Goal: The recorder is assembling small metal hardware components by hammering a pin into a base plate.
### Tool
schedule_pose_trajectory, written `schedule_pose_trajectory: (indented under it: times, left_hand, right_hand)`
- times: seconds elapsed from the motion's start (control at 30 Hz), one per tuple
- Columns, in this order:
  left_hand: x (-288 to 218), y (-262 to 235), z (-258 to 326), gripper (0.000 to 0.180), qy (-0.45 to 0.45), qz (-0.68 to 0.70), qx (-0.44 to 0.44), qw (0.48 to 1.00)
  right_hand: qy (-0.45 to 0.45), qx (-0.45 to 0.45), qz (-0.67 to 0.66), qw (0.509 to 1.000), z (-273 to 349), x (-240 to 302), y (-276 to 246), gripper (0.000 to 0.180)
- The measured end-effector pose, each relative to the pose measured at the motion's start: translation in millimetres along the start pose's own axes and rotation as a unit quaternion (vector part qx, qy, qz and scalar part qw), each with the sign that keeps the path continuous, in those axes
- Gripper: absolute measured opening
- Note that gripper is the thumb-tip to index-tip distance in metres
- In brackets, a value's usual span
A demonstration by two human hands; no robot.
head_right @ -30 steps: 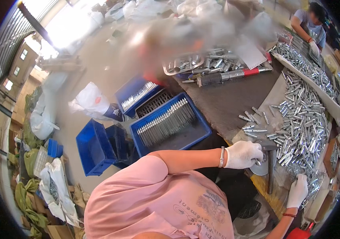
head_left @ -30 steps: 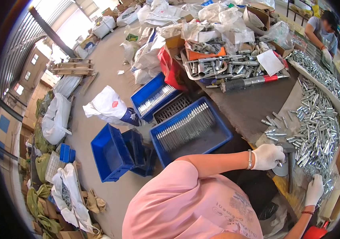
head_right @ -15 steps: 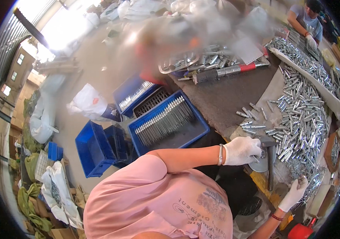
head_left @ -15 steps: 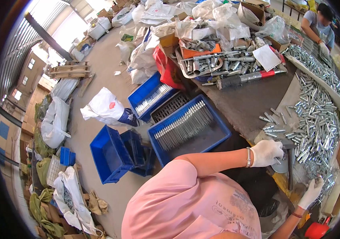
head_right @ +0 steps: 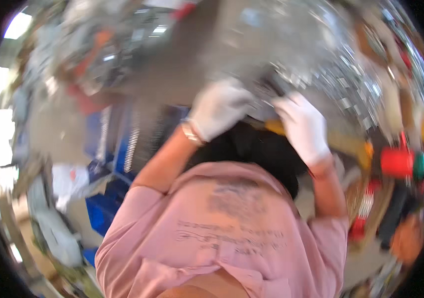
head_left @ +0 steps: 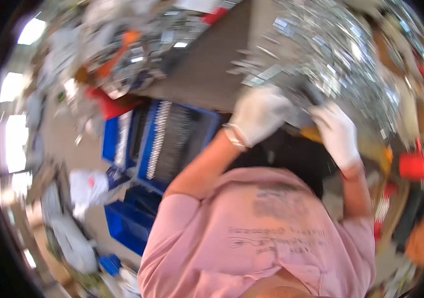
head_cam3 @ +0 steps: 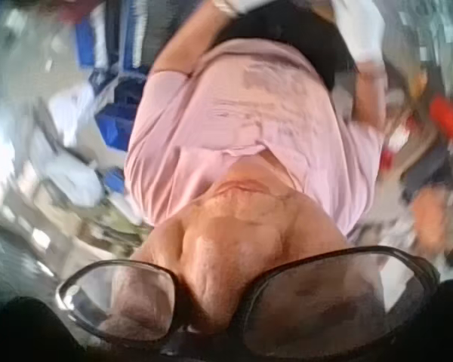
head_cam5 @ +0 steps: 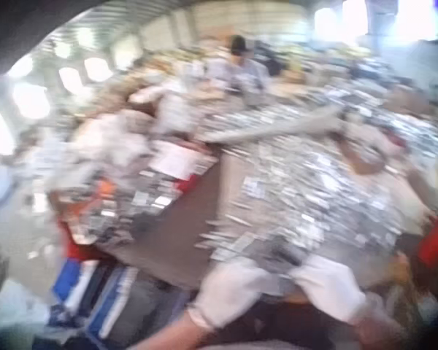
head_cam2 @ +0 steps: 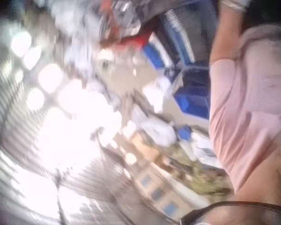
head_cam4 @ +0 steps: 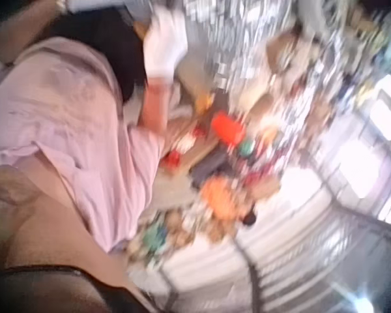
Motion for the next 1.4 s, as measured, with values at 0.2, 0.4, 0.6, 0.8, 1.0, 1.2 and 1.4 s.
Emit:
schedule_pose_trajectory:
  times: [0.2, 0.4, 0.6, 0.8, 1.0, 1.2, 1.4]
  left_hand:
    - [10.4, 19.2, -5.7, 0.009, -0.041, 0.09, 0.027, 0.995]
    - [2.5, 22.4, -2.4, 0.011, -0.023, 0.107, 0.012, 0.994]
    - [2.0, 21.9, -4.4, 0.012, -0.036, 0.112, 0.013, 0.993]
    - [7.1, 18.9, -5.8, 0.012, -0.023, 0.102, 0.019, 0.994]
    - [6.8, 24.9, -0.6, 0.013, -0.047, 0.109, 0.024, 0.993]
    - [-2.6, 23.5, 3.4, 0.015, -0.019, 0.074, 0.032, 0.997]
    - [2.8, 29.6, -10.4, 0.014, -0.03, 0.091, 0.043, 0.994]
  right_hand:
    - [0.037, -0.022, 0.006, 0.999, 9.9, -24.6, 25.5, 0.005]
    - [0.016, -0.021, 0.084, 0.996, 16.8, -28.7, 34.8, 0.003]
    - [0.021, 0.029, 0.121, 0.992, 9.6, -30.1, 34.5, 0.005]
    - [0.014, 0.055, 0.114, 0.992, 3.3, -30.6, 35.2, 0.005]
    - [-0.01, 0.004, 0.077, 0.997, 6.1, -29.3, 44.5, 0.006]
    - [-0.043, -0.071, 0.021, 0.996, 14.0, -20.3, 42.4, 0.006]
    - [0.163, -0.052, 0.173, 0.97, 23.7, -79.9, -9.0, 0.005]
Point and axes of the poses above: each hand's wrist, its own z-axis away from the middle knuckle, its own y-axis out of the palm, x = y × z, the point moved 4 cm from there along -z, towards the middle knuckle, and after that the axes turned 8 degrees about x, right-handed, at the moved point
